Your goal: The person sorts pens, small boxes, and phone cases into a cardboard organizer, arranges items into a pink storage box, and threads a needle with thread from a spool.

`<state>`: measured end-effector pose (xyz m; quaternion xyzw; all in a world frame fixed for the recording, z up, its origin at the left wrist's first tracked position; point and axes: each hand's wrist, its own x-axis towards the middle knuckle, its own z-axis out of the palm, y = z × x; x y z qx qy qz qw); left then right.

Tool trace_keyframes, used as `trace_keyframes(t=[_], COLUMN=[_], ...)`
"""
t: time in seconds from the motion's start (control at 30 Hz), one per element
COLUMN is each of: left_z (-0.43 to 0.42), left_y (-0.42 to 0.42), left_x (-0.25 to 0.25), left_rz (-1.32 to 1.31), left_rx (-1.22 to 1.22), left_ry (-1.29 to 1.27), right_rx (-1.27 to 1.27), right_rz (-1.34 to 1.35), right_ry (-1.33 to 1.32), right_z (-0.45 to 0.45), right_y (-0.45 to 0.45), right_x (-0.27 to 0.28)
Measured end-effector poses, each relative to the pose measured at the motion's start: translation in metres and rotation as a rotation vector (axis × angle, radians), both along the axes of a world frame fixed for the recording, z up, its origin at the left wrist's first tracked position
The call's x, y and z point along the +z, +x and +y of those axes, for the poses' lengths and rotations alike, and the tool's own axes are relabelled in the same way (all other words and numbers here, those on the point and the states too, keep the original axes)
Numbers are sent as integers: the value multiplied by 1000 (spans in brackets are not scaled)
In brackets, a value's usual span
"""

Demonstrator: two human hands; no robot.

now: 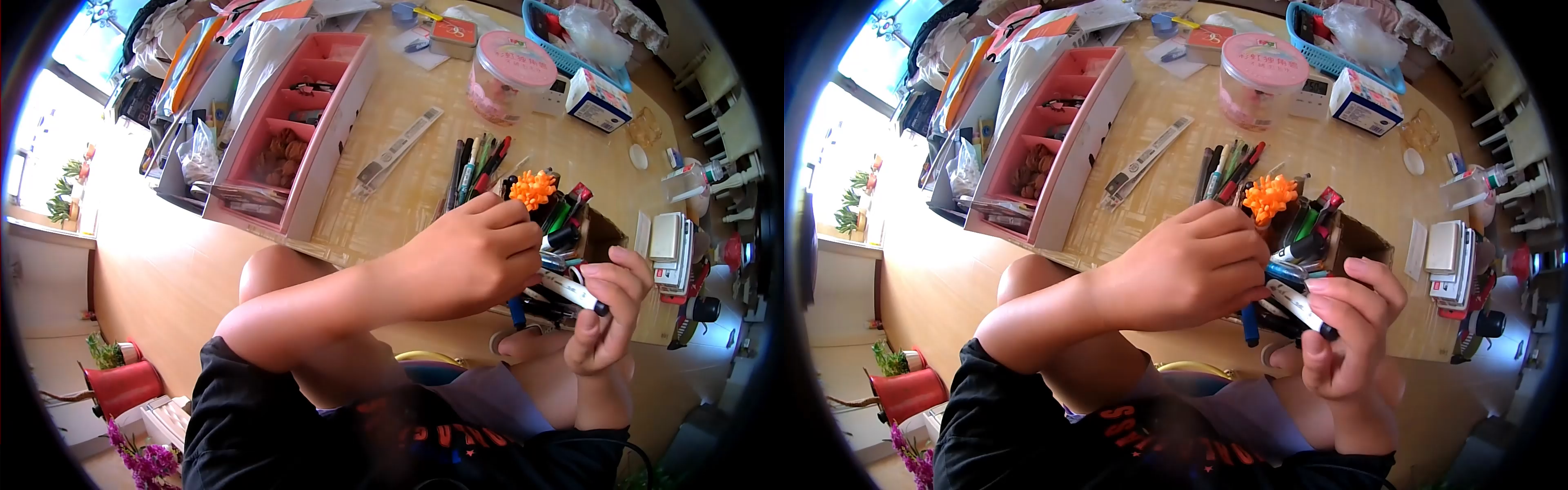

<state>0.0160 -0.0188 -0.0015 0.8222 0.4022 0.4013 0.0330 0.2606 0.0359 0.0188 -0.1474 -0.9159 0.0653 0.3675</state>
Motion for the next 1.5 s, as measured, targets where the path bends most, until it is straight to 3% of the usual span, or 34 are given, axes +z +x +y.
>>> trace_keyframes(t=[0.13, 0.3, 0.43, 0.57, 0.77, 1.07, 1.2, 1.3, 1.43, 1.5], left_z=[3, 17, 22, 33, 56, 60, 53, 48, 14, -4], left_y=[-15, -65, -103, -98, -109, -121, -90, -66, -24, 7], left_x=[6, -5, -40, -48, -49, -53, -22, -7, 17, 35], left_rz=[-11, -11, 289, 290, 392, 186, -285, -638, -824, -787], left_rx=[63, 614, 806, 933, 902, 780, 769, 569, 308, 295], left_ry=[-92, -625, -600, -664, -747, -652, -608, -503, -649, -698], right_rx=[-1, 42, -55, -86, -77, -83, -93, -75, -17, -8], right_rz=[26, -20, -94, -148, -116, 3, 81, 154, 199, 185], right_ry=[-8, -6, 26, 15, 11, 60, 89, 109, 117, 120], right_z=[0, -1, 1, 1, 0, 4, 5, 5, 4, 0], right_y=[-3, -6, -15, -15, -14, -7, -4, -4, -3, -5], right_x=[-5, 5, 1, -2, -2, -2, 1, 1, -1, -1])
